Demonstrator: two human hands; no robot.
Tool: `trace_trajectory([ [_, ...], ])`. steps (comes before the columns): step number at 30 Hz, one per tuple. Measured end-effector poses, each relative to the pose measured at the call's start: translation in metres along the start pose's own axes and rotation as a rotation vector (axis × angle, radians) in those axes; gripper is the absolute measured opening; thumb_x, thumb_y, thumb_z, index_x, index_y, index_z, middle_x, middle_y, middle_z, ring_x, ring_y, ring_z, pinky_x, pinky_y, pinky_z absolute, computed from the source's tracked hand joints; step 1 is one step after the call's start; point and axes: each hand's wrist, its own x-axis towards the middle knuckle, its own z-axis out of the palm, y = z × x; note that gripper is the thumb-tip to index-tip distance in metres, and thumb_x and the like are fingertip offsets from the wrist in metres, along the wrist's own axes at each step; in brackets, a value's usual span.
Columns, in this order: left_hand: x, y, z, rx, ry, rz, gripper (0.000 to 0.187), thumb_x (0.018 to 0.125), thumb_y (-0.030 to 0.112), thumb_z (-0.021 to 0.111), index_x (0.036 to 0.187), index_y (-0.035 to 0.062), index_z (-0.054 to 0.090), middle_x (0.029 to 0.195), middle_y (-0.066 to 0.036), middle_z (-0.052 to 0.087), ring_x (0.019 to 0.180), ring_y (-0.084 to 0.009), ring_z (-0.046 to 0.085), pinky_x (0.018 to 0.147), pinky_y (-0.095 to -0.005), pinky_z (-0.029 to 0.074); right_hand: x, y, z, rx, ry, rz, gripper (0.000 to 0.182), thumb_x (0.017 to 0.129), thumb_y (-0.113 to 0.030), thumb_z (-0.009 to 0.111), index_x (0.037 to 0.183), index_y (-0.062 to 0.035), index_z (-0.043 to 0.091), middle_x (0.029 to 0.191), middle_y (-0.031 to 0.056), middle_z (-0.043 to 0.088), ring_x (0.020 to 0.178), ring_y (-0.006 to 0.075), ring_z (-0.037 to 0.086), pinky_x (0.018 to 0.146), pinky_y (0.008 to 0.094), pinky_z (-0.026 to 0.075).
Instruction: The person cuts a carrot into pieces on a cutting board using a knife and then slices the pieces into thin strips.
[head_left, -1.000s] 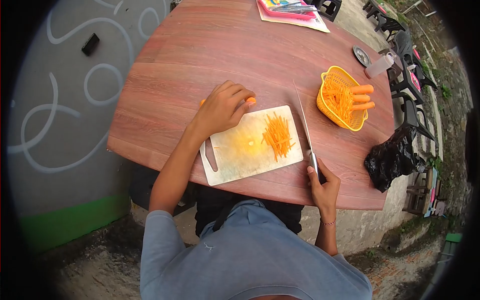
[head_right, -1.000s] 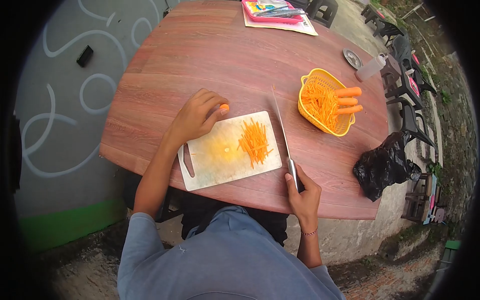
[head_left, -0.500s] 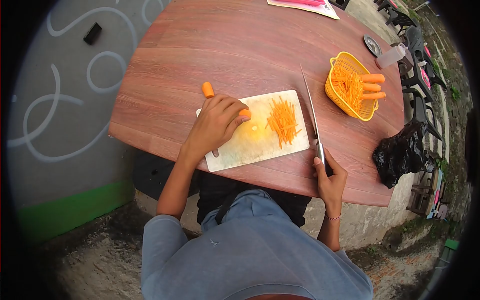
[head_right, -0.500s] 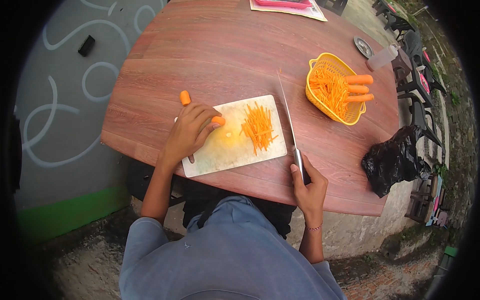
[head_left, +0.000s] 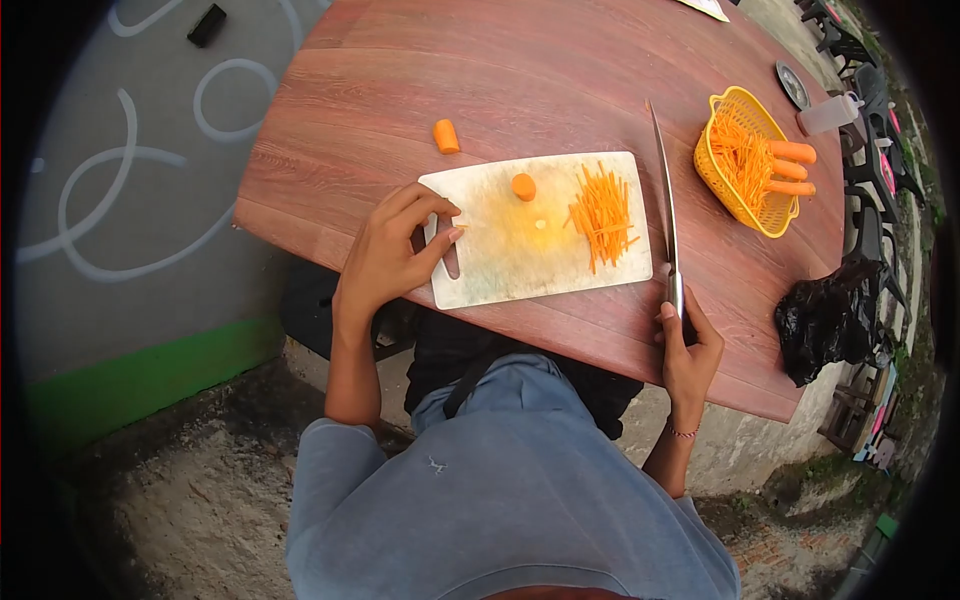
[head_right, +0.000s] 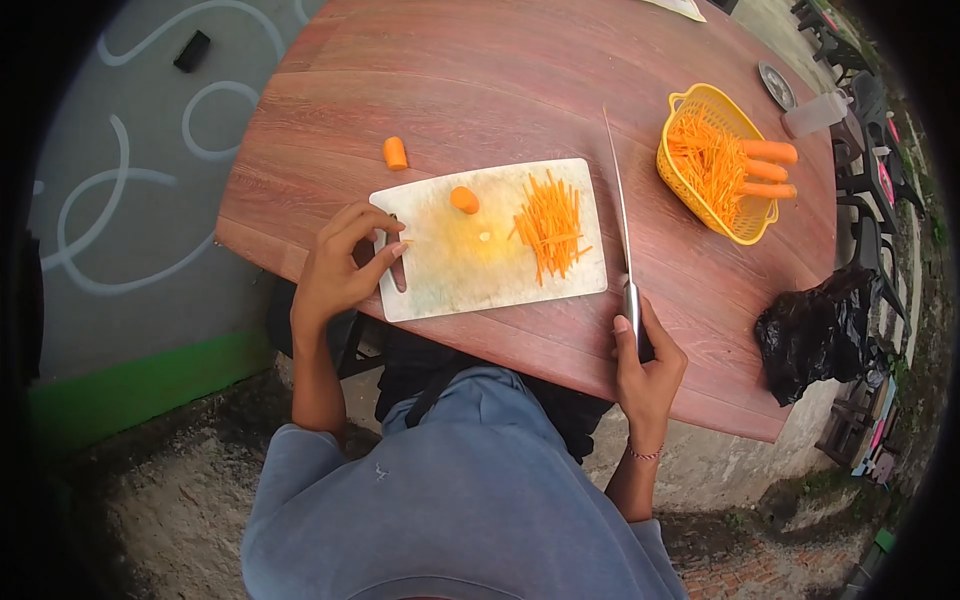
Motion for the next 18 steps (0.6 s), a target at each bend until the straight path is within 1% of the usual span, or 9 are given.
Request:
trace_trajectory([
  [3,-0.003,-0.005,0.009,0.005,0.019,-0.002,0.015,0.089,0.01,0.081,0.098,0.0015,0.074,0.097,-0.009,0.068,0.088,-0.027,0.064,0.073,-0.0374,0.052,0.003,0.005,-0.001,-0.008,-0.015,-0.027,0.044,0.102,-0.019,0.075,0.142,-0.0011,0.069,0.087,0.0035,0.073,0.072,0.007,0.062,0.068,0.0261,0.052],
  [5,-0.001,-0.006,0.009,0.059,-0.01,0.049,0.015,0.089,0.011,0.081,0.097,0.0016,0.071,0.097,-0.01,0.065,0.091,-0.0303,0.063,0.08,-0.0406,0.051,0.002,0.001,-0.004,-0.022,-0.038,-0.011,0.044,0.103,-0.018,0.074,0.143,-0.0013,0.068,0.089,0.0025,0.073,0.073,0.0067,0.062,0.067,0.025,0.053],
  [7,0.001,0.0,0.009,0.108,-0.029,0.054,0.015,0.09,0.01,0.079,0.098,0.0016,0.069,0.097,-0.011,0.064,0.092,-0.032,0.062,0.083,-0.042,0.05,0.003,0.001,-0.005,-0.031,-0.048,0.007,0.044,0.104,-0.016,0.073,0.145,-0.0015,0.067,0.091,0.0015,0.072,0.074,0.0064,0.062,0.065,0.0238,0.053],
  [10,0.003,0.01,0.011,0.229,-0.042,0.094,0.014,0.092,0.007,0.076,0.1,0.0012,0.066,0.098,-0.012,0.063,0.094,-0.0343,0.06,0.087,-0.044,0.049,0.003,0.007,-0.006,-0.049,-0.031,-0.062,0.044,0.103,-0.016,0.074,0.144,-0.0013,0.068,0.09,0.0017,0.072,0.073,0.0066,0.062,0.065,0.024,0.053],
  [12,0.008,0.021,0.014,0.299,-0.037,0.134,0.014,0.093,0.005,0.074,0.102,0.0009,0.064,0.099,-0.013,0.063,0.095,-0.035,0.06,0.087,-0.0446,0.048,0.002,0.008,-0.005,-0.009,-0.029,-0.034,0.043,0.099,-0.015,0.076,0.139,0.0014,0.07,0.11,0.0196,0.081,0.101,0.0188,0.076,0.091,0.0322,0.057],
  [13,0.012,0.031,0.014,0.246,-0.071,0.131,0.013,0.094,0.005,0.073,0.103,0.0006,0.064,0.099,-0.013,0.063,0.096,-0.0347,0.061,0.088,-0.0443,0.048,0.001,0.002,-0.007,0.034,-0.045,0.005,0.043,0.099,-0.015,0.076,0.138,0.0014,0.07,0.123,0.0239,0.078,0.114,0.0234,0.075,0.099,0.0339,0.056],
  [15,0.023,0.049,0.02,0.192,-0.108,0.132,0.013,0.095,0.006,0.072,0.104,0.0003,0.064,0.099,-0.014,0.064,0.096,-0.0345,0.061,0.088,-0.044,0.049,0.001,0.002,-0.006,0.042,-0.038,-0.001,0.043,0.099,-0.015,0.076,0.138,0.0014,0.071,0.122,0.0234,0.078,0.112,0.0227,0.075,0.098,0.0338,0.056],
  [17,0.039,0.067,0.036,0.033,-0.105,0.324,0.011,0.095,0.006,0.071,0.103,0.0008,0.065,0.1,-0.013,0.066,0.099,-0.0332,0.063,0.09,-0.0431,0.049,0.001,0.006,-0.007,0.052,-0.044,-0.012,0.043,0.099,-0.016,0.077,0.138,0.0015,0.071,0.119,0.0228,0.079,0.11,0.0216,0.076,0.097,0.0334,0.056],
  [18,0.048,0.073,0.045,0.036,-0.099,0.324,0.011,0.095,0.006,0.071,0.103,0.0008,0.065,0.1,-0.013,0.066,0.099,-0.0332,0.063,0.09,-0.0431,0.049,0.001,0.006,-0.008,0.053,-0.047,-0.018,0.043,0.099,-0.016,0.077,0.138,0.0015,0.071,0.119,0.0228,0.079,0.11,0.0216,0.076,0.097,0.0334,0.056],
])
